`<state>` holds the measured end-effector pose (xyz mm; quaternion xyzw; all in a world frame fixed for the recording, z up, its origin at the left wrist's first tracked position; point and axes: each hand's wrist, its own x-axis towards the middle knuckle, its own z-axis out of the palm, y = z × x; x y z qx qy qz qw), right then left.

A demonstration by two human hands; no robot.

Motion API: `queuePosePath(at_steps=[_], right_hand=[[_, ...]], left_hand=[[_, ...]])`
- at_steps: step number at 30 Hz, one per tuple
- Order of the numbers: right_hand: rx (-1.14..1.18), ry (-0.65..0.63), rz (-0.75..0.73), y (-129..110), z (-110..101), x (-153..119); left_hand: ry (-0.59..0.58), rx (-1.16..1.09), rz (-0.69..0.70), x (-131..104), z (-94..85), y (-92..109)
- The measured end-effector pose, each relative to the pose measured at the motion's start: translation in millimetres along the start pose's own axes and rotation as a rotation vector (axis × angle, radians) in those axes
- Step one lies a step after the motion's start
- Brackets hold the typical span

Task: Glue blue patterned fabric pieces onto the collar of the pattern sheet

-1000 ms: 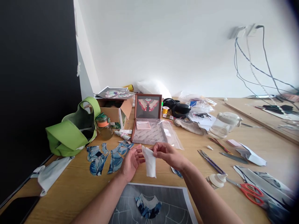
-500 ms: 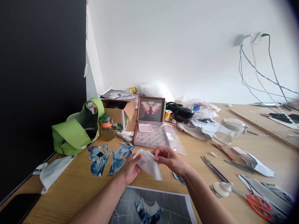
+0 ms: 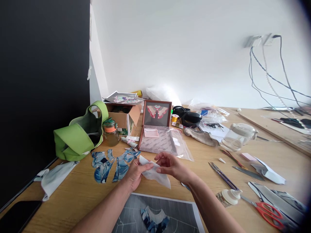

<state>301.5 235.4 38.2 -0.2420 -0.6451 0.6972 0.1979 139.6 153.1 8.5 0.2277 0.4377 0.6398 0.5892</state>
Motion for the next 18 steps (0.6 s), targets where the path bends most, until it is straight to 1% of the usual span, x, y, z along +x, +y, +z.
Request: queuePosePath(at_steps=[4,10,14,18], right_hand=[[-0.063,0.032,-0.020,8.1,1.7,5.4],[-0.109,0.043,-0.018,8.6,1.8,5.7],[-0.118,0.053,0.001,8.3,0.0,5.4],[-0.177,0.092,-0.018,7.6,-1.5,5.7]], left_hand=[[0.021,0.029,0.026,2.2,-0.3,0.5],[0.020,0.069,0.074,4.7,-3.0,-0.9],[0.007,0.080,0.065,5.2,-3.2,-1.7],[-0.016,0.070,0.031,4.4,-1.7,-0.7]])
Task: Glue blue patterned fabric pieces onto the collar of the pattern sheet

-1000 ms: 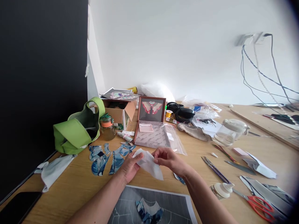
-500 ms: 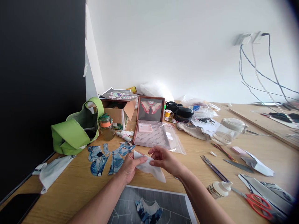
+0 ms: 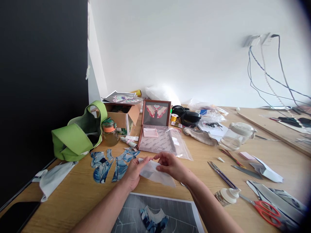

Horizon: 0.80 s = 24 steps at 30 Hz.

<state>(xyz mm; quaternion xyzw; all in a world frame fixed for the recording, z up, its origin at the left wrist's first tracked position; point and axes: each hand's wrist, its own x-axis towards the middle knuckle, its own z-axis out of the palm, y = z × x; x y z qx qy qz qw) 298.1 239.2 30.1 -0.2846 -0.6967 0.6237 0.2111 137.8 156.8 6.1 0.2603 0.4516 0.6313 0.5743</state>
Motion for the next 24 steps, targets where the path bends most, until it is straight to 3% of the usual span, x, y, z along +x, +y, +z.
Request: queuePosePath(at_steps=[10,16,24], right_hand=[[-0.060,0.101,0.016,-6.7,-4.5,-3.9],[0.093,0.100,0.082,-4.2,-5.9,-1.8],[0.114,0.131,0.033,-3.0,-4.9,-0.5]], left_hand=[[0.046,0.007,0.026,-0.1,-3.3,0.9],[0.085,-0.022,0.030,1.5,-3.2,1.6],[0.033,0.057,-0.019,-1.2,-3.5,4.4]])
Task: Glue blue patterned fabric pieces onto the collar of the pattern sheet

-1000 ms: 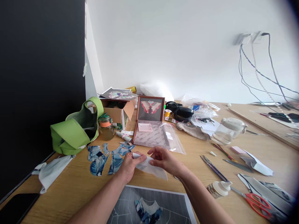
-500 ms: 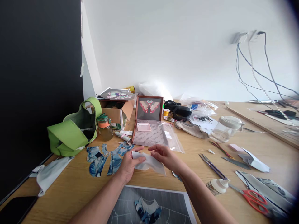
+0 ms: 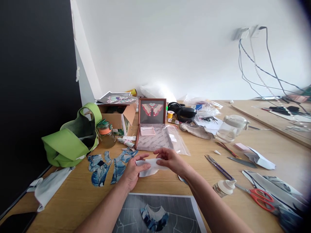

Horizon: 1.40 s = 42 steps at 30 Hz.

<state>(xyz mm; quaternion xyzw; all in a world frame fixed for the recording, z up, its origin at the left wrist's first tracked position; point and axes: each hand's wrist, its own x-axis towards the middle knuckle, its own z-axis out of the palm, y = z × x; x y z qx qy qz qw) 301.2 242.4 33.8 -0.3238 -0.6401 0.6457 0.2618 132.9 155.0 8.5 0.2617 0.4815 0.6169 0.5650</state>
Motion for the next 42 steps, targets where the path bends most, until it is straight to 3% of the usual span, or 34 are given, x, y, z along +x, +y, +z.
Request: queuePosePath(at_steps=[13,22,35,42], right_hand=[[0.079,-0.015,-0.019,-4,1,-2],[0.060,-0.011,-0.009,-6,5,-3],[0.094,0.055,0.050,-8,12,-4],[0.105,0.122,0.036,-6,9,-2]], left_hand=[[-0.034,0.090,-0.022,4,-1.4,-7],[-0.142,0.148,-0.040,-2,2.0,-2],[-0.146,0.120,-0.040,0,1.0,-5],[-0.053,0.030,-0.060,2,1.4,-2]])
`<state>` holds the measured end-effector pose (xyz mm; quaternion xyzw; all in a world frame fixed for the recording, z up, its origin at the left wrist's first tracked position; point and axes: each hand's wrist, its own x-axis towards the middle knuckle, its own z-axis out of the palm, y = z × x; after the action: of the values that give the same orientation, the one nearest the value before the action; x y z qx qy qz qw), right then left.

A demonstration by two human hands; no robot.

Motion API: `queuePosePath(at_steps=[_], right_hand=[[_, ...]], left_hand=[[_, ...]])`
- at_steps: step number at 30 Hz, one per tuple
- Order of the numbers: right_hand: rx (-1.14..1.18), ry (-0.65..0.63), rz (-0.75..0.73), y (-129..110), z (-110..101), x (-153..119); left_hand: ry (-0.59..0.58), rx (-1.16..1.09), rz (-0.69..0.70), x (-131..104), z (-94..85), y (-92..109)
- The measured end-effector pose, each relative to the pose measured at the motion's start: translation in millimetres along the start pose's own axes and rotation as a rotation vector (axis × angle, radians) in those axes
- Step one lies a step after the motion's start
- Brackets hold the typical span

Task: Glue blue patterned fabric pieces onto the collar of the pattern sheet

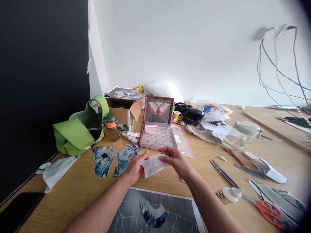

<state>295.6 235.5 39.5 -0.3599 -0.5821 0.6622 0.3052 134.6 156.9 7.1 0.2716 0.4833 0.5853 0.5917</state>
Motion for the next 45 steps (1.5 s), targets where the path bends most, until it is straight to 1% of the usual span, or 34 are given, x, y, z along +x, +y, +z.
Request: queuePosePath(at_steps=[4,9,13,19,26,31,36,38,41,43,45], right_hand=[[-0.012,0.007,-0.005,0,0,0],[-0.009,-0.005,0.007,0,1,-1],[-0.032,-0.019,0.021,0,2,-1],[-0.066,-0.022,0.005,0,4,-2],[-0.103,-0.071,0.071,1,7,-3],[-0.103,-0.084,0.033,6,6,-1],[-0.117,-0.037,-0.002,4,4,-3],[-0.121,-0.023,-0.012,1,4,-4],[-0.162,-0.036,-0.001,-2,2,-3],[-0.205,-0.069,0.008,-3,1,-3],[-0.277,-0.098,0.019,-4,1,-4]], left_hand=[[-0.026,0.057,0.009,1,-2.6,-3],[-0.007,0.121,0.065,4,-6.7,-7],[0.000,0.144,0.089,4,-6.1,-6],[-0.017,0.159,0.065,1,-3.4,-6],[0.028,0.233,0.051,0,-1.9,-6],[0.039,0.267,0.060,0,-1.6,-5],[0.006,0.289,0.066,0,-3.6,-5],[-0.029,0.289,0.046,-1,-3.3,-3],[-0.070,0.158,-0.039,-2,-1.3,3],[-0.078,0.120,-0.088,-2,0.6,7],[-0.080,0.142,-0.112,-2,1.9,9]])
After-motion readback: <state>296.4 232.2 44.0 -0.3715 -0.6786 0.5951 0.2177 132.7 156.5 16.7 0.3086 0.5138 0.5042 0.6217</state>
